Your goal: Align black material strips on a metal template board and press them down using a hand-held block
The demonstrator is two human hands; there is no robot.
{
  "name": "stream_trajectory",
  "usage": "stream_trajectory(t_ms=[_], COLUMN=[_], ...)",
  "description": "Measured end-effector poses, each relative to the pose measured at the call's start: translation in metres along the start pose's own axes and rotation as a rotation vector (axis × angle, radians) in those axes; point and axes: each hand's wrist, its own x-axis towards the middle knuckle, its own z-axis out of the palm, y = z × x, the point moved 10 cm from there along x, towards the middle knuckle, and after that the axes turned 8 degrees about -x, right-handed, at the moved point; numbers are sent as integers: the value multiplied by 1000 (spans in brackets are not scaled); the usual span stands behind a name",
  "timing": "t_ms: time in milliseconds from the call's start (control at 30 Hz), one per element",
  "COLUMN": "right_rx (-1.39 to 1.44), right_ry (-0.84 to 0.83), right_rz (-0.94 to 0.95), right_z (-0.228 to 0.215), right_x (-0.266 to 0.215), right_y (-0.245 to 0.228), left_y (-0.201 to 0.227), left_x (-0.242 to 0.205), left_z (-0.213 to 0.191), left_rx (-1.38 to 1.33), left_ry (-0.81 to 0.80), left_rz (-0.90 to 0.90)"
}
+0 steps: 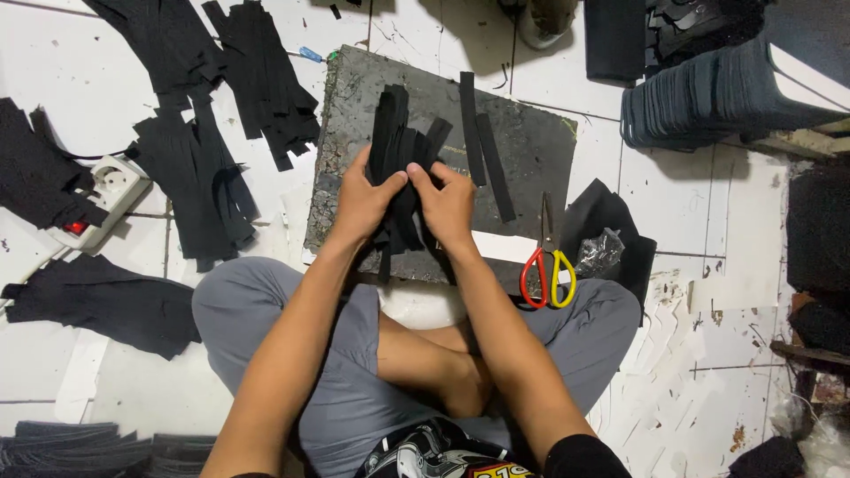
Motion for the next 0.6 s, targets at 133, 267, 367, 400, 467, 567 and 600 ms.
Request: stream_trajectory(t_ms=[133,267,367,400,467,567,600], right_rx=[20,122,193,252,331,377,348], right_ry=[27,2,-29,-42,-71,-104,-108], right_rz=[-1,-28,-36,-17,4,-10,-46], right_z=[-17,-17,-21,-24,-33,-54,-64], right_x=[-3,-3,-3,-2,-2,10,17], right_y=[-12,-19,-8,-5,-1,12,15], left_y=[1,-1,-9,-14,-12,-4,0], left_x=[4,5,5,6,6,4,4], left_z=[2,-1,-1,2,1,3,4], left_rx=[91,83,-125,-325,-329,-367,-398], left_ry=[30,27,23,6,4,1,0], left_rz=[42,30,-34,-79,-77,-75,-71])
